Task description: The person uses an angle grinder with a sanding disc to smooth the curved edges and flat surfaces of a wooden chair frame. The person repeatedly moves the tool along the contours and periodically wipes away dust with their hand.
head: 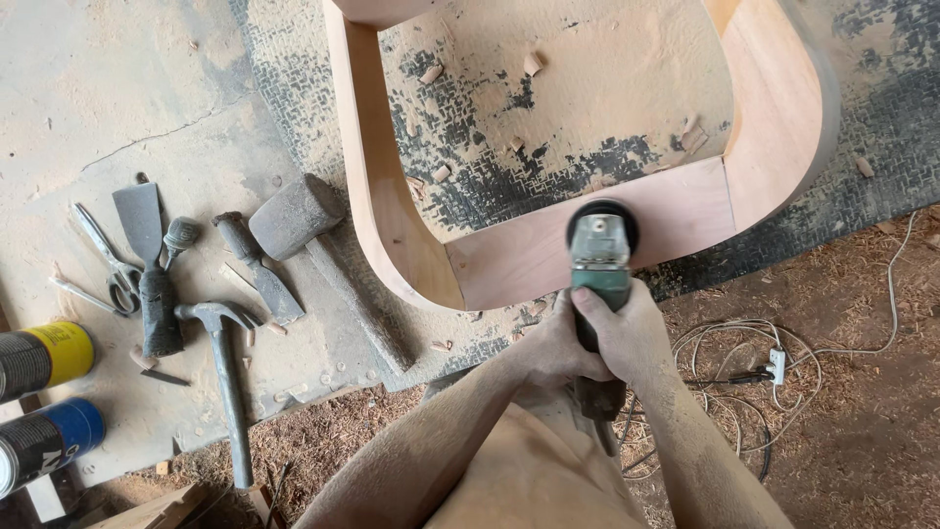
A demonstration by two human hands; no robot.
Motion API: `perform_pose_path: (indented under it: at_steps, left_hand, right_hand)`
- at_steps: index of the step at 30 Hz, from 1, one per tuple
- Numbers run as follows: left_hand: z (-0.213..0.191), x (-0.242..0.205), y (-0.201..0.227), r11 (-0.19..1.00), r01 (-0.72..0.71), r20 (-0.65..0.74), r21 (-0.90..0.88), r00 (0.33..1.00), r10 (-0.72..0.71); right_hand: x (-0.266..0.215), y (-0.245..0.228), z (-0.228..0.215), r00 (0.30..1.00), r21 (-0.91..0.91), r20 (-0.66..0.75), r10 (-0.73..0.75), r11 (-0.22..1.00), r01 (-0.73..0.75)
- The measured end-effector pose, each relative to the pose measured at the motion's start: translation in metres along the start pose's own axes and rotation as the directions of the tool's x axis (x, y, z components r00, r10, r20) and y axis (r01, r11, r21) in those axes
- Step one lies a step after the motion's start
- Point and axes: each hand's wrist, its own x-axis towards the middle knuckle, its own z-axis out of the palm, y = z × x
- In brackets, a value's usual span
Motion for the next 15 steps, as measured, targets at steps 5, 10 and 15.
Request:
perform_pose_path:
  at_steps: [5, 10, 15]
  left_hand:
    - [0.012, -0.006, 0.016, 0.988, 0.059, -0.078, 0.146, 0.996, -0.048]
    - [0.009, -0.051, 0.046, 0.906, 0.397, -0.188, 0.147, 0.911, -0.368]
    - [0.009, -0.097, 0.075, 0.766, 0.587, -0.407, 0.263, 0.787, -0.464]
  right_hand:
    - [0.003, 0.022, -0.006, 0.995, 0.411, 0.090, -0.037, 0.912, -0.004]
    - [-0.003, 0.024, 0.020, 0.911, 0.503, 0.399, 0.109, 0.804, -0.317]
    - [-0.018, 0.010, 0.059, 0.746, 0.625, 0.657, -0.109, 0.632, -0.458]
